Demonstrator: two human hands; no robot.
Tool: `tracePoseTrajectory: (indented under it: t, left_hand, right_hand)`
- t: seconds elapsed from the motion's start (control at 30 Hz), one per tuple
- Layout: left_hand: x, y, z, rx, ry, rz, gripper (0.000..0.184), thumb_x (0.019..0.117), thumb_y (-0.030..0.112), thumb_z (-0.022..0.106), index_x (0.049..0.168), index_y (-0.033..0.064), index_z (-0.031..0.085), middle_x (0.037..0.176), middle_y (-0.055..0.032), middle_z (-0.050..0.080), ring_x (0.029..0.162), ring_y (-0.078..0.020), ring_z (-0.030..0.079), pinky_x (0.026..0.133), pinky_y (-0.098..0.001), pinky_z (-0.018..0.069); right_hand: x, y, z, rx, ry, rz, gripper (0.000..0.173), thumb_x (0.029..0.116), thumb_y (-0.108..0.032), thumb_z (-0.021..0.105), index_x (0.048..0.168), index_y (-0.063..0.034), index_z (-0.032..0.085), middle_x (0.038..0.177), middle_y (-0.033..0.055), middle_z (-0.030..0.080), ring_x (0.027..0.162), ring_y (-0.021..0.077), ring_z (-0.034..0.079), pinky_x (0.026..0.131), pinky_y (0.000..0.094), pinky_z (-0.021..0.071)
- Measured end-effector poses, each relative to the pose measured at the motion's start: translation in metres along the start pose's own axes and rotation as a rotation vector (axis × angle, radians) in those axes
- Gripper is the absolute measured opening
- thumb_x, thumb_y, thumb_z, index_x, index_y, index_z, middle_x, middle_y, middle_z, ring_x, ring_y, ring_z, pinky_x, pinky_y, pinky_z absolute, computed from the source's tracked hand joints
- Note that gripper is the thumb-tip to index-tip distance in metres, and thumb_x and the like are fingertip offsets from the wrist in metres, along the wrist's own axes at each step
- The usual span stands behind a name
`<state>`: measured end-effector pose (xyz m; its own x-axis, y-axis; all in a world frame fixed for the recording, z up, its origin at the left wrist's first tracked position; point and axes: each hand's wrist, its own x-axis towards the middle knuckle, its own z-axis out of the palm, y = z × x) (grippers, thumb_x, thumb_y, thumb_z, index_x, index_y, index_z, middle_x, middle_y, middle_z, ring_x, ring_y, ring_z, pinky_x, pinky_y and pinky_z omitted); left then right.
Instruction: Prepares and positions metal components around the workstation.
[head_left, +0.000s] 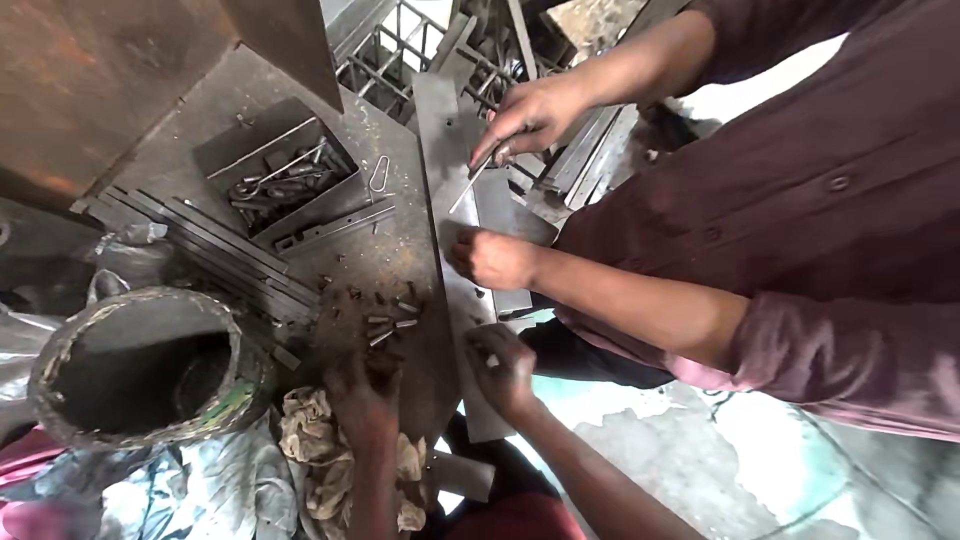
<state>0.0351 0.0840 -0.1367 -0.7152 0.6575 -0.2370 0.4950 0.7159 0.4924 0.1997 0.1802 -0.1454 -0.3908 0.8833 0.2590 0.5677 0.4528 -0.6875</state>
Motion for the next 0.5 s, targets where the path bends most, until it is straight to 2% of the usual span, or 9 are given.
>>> tracePoseTrajectory:
  t: [0.07,0.1,0.13,0.17,0.23,0.27,0.37,0.43,0.5]
  left_hand:
    - [0.000,-0.003,0.001,-0.015,-0.024,0.043,0.074,0.0801,0.024,0.088,0.142,-0.0014,0.056,0.147,-0.0352,0.045,0.134,-0.0532,0.047,0.109,-0.0618,0.0415]
    - [0.001,-0.006,0.004,-0.030,-0.014,0.077,0.074,0.0804,0.021,0.087,0.142,-0.0028,0.056,0.145,-0.0347,0.048,0.134,-0.0520,0.048,0.111,-0.0609,0.0410]
    - [0.001,-0.007,0.007,-0.043,0.003,0.109,0.072,0.0805,0.020,0.087,0.141,-0.0044,0.056,0.142,-0.0346,0.051,0.133,-0.0515,0.050,0.110,-0.0607,0.0414]
    - [0.001,-0.008,0.008,-0.051,0.013,0.120,0.071,0.0806,0.019,0.087,0.139,-0.0054,0.057,0.140,-0.0341,0.053,0.131,-0.0507,0.051,0.110,-0.0601,0.0422]
    - [-0.001,-0.005,0.007,-0.052,0.008,0.094,0.071,0.0816,0.025,0.087,0.138,-0.0057,0.057,0.139,-0.0330,0.054,0.131,-0.0486,0.052,0.110,-0.0586,0.0428]
    - [-0.001,-0.003,0.006,-0.049,-0.009,0.070,0.073,0.0820,0.027,0.087,0.140,-0.0048,0.056,0.140,-0.0323,0.053,0.132,-0.0473,0.052,0.111,-0.0578,0.0422]
    - [0.007,0.008,0.004,0.003,-0.078,0.027,0.084,0.0824,0.030,0.086,0.149,-0.0015,0.046,0.147,-0.0311,0.049,0.137,-0.0460,0.048,0.114,-0.0569,0.0388]
    - [0.014,0.016,0.005,0.011,-0.100,0.028,0.089,0.0816,0.028,0.087,0.153,0.0021,0.042,0.151,-0.0301,0.045,0.138,-0.0463,0.047,0.113,-0.0583,0.0392]
    - [0.021,0.019,0.001,-0.018,-0.127,0.046,0.089,0.0829,0.023,0.086,0.155,0.0030,0.039,0.155,-0.0290,0.041,0.137,-0.0464,0.048,0.111,-0.0594,0.0418]
  right_hand:
    - [0.019,-0.029,0.013,0.003,-0.158,0.020,0.024,0.0834,0.006,0.071,0.107,0.0042,0.075,0.105,0.0213,0.073,0.085,0.0317,0.074,0.075,0.0443,0.0623]
    - [0.035,-0.043,0.018,-0.037,-0.286,0.096,0.038,0.0844,0.008,0.069,0.122,0.0033,0.071,0.117,0.0246,0.070,0.095,0.0373,0.073,0.081,0.0493,0.0609]
    - [0.055,-0.055,0.022,-0.092,-0.441,0.185,0.053,0.0863,0.009,0.067,0.139,-0.0001,0.061,0.134,0.0261,0.062,0.109,0.0423,0.068,0.089,0.0537,0.0576]
    - [0.074,-0.062,0.028,-0.153,-0.565,0.232,0.067,0.0862,0.010,0.066,0.149,-0.0039,0.051,0.145,0.0258,0.053,0.122,0.0446,0.061,0.095,0.0553,0.0549]
    - [0.102,-0.062,0.042,-0.253,-0.733,0.262,0.083,0.0844,0.009,0.071,0.158,-0.0106,0.039,0.160,0.0241,0.036,0.138,0.0468,0.047,0.104,0.0570,0.0498]
    - [0.110,-0.057,0.049,-0.274,-0.754,0.238,0.082,0.0835,0.006,0.073,0.157,-0.0104,0.041,0.161,0.0242,0.035,0.139,0.0466,0.047,0.105,0.0568,0.0487]
    - [0.117,-0.044,0.056,-0.229,-0.744,0.153,0.056,0.0888,-0.001,0.071,0.143,-0.0012,0.057,0.148,0.0248,0.052,0.130,0.0433,0.057,0.106,0.0566,0.0483]
    - [0.112,-0.046,0.055,-0.197,-0.768,0.145,0.045,0.0910,-0.002,0.069,0.135,0.0022,0.060,0.144,0.0254,0.055,0.128,0.0419,0.058,0.106,0.0561,0.0480]
    - [0.103,-0.051,0.061,-0.135,-0.775,0.145,0.051,0.0875,0.000,0.072,0.137,0.0018,0.059,0.146,0.0260,0.052,0.130,0.0419,0.056,0.107,0.0559,0.0475]
